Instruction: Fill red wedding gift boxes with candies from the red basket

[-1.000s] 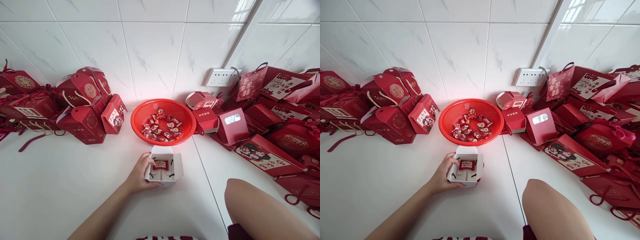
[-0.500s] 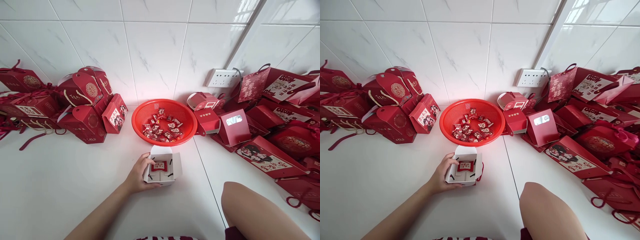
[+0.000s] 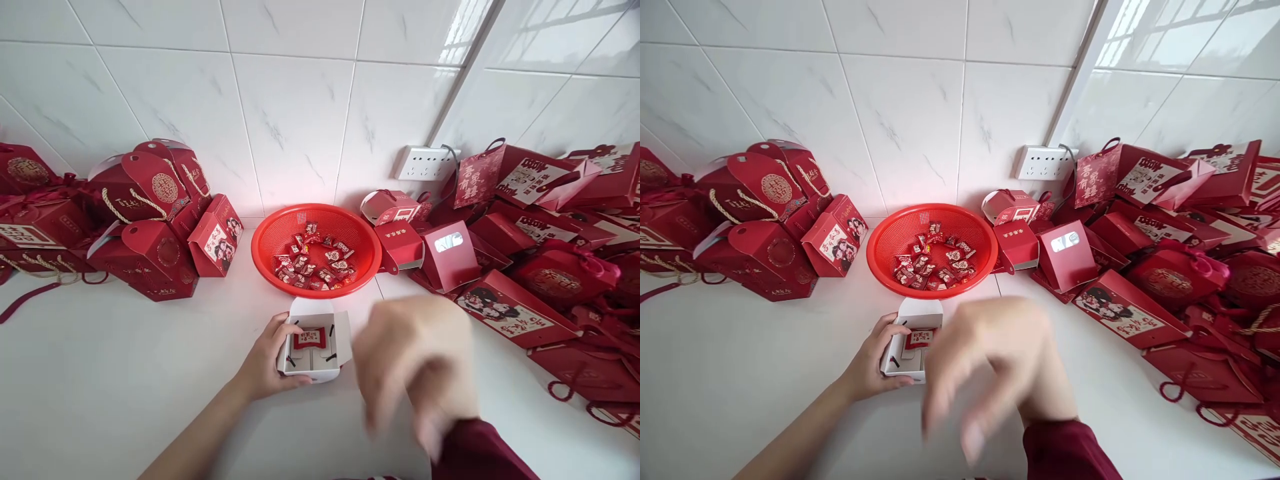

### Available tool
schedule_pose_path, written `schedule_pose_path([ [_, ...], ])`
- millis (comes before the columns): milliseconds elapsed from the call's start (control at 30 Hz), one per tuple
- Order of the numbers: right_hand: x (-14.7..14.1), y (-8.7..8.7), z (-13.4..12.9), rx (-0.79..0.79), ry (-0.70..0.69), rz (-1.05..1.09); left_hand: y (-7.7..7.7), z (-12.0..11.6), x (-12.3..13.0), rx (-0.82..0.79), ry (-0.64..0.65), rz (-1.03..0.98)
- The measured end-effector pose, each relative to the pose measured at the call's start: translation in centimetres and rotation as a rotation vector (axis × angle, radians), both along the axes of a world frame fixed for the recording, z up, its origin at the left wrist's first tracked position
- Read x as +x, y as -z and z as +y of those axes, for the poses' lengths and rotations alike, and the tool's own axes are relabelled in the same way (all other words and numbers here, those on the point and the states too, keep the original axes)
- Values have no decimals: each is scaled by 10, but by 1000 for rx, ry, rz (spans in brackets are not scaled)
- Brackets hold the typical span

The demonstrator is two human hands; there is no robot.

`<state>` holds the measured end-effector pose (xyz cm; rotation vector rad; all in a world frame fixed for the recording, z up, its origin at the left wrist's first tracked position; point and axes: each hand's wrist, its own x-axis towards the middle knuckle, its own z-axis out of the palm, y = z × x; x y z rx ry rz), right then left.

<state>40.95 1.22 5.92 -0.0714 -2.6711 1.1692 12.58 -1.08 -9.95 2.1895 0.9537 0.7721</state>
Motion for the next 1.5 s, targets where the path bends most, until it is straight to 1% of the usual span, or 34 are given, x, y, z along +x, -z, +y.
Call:
schedule_pose_path([
  [33,-4,2,15,-66,70,32,0,0,0,-3,1,0],
  [67,-8,7,32,-139,179,54,0,0,-1,-7,1,2],
  [133,-19,21,64,-117,520,-18,-1,0,-1,-18,1,8],
  [167,-25,30,78,-64,620,-146,-1,0,-1,-24,3,10],
  [200,-31,39,88,-16,678,-282,-1,0,-1,-27,4,12],
  [233,-36,47,96,7,692,-373,-1,0,-1,-28,7,14],
  [300,-45,60,103,38,665,-527,-1,0,-2,-29,10,19],
  [367,-49,67,105,57,625,-624,0,0,-2,-28,13,26],
  [433,-50,69,107,87,621,-735,1,0,-3,-28,21,32],
  [500,-49,70,111,123,667,-871,1,0,-4,-27,26,33],
  [567,-48,70,116,168,751,-1004,1,0,-4,-24,31,33],
  [667,-48,72,119,259,852,-1088,0,1,-4,-11,37,31],
  [733,-50,74,119,300,850,-1062,-1,1,-3,-6,43,24],
  [800,-52,75,117,300,797,-1014,-1,2,-3,-6,46,21],
  [1033,-48,81,123,174,542,-840,-1,2,-3,-10,36,40],
  [1100,-45,83,126,130,493,-810,0,2,-3,-15,32,41],
  [1167,-42,84,128,91,475,-787,0,2,-4,-15,31,41],
  [1267,-37,77,127,27,479,-730,0,2,-4,-13,33,42],
  [1367,-27,63,119,-34,464,-651,-1,1,-4,-17,31,35],
  [1433,-20,54,112,-94,435,-536,-1,1,-4,-20,28,25],
  [1500,-12,50,103,-172,430,-357,-1,0,-3,-26,30,14],
])
